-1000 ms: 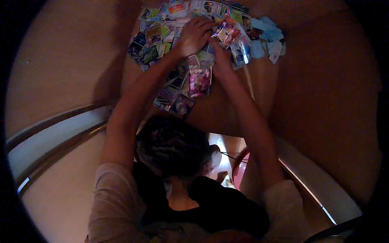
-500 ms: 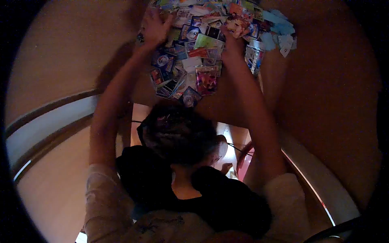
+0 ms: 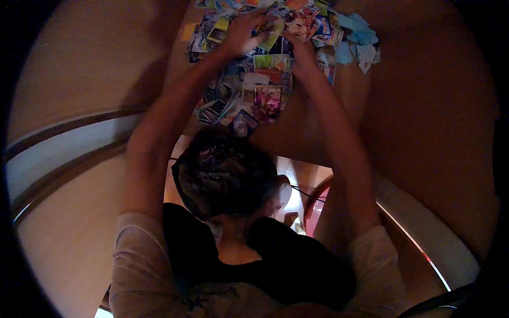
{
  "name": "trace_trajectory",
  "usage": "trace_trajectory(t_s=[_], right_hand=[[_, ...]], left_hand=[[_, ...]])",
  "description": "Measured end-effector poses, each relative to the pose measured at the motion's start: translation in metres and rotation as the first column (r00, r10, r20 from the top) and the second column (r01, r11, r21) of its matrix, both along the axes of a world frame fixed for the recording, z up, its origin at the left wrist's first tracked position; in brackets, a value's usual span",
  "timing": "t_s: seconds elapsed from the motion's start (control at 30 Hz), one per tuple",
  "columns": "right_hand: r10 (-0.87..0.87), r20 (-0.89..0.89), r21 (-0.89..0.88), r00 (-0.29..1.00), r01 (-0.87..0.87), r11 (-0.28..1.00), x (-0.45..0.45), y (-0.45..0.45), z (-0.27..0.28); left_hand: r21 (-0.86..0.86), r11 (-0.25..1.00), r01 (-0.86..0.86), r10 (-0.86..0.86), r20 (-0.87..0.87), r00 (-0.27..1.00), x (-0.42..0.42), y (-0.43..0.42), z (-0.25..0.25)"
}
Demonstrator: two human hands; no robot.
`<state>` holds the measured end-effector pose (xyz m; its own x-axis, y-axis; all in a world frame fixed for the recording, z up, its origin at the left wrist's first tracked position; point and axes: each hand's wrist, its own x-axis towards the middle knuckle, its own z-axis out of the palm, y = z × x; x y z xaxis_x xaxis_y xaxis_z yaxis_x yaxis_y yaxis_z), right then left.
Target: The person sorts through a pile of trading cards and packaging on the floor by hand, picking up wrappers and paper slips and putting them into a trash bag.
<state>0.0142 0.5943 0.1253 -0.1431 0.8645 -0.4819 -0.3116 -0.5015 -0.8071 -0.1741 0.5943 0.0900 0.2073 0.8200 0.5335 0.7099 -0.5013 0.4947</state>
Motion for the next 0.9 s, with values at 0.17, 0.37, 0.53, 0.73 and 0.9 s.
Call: trace_trajectory(t_s=[0.17, 0.37, 0.53, 0.73, 0.9], right_hand=[[-0.102, -0.047, 0.119, 0.994, 0.107, 0.987, -0.005, -0.020, 0.011], [-0.283, 0.349, 0.443, 0.893, 0.109, 0.890, 0.000, -0.035, 0.021], [-0.381, 0.107, 0.586, 0.918, 0.251, 0.770, 0.019, -0.073, 0.076], [-0.458, -0.197, 0.531, 0.867, 0.487, 0.694, 0.009, -0.103, 0.085], [-0.262, -0.299, 0.459, 0.918, 0.379, 0.804, -0.012, -0.152, 0.091]], left_hand=[[-0.004, 0.999, -0.054, 0.054, 0.117, 0.992, 0.004, -0.015, 0.047], [-0.201, 0.948, -0.246, 0.308, 0.400, 0.863, -0.052, -0.067, 0.021], [-0.135, 0.947, -0.292, 0.320, 0.308, 0.896, -0.062, -0.135, 0.022], [-0.084, 0.973, -0.215, 0.219, 0.040, 0.975, -0.083, -0.181, -0.024], [0.078, 0.988, -0.133, 0.145, -0.177, 0.973, -0.120, -0.190, -0.029]])
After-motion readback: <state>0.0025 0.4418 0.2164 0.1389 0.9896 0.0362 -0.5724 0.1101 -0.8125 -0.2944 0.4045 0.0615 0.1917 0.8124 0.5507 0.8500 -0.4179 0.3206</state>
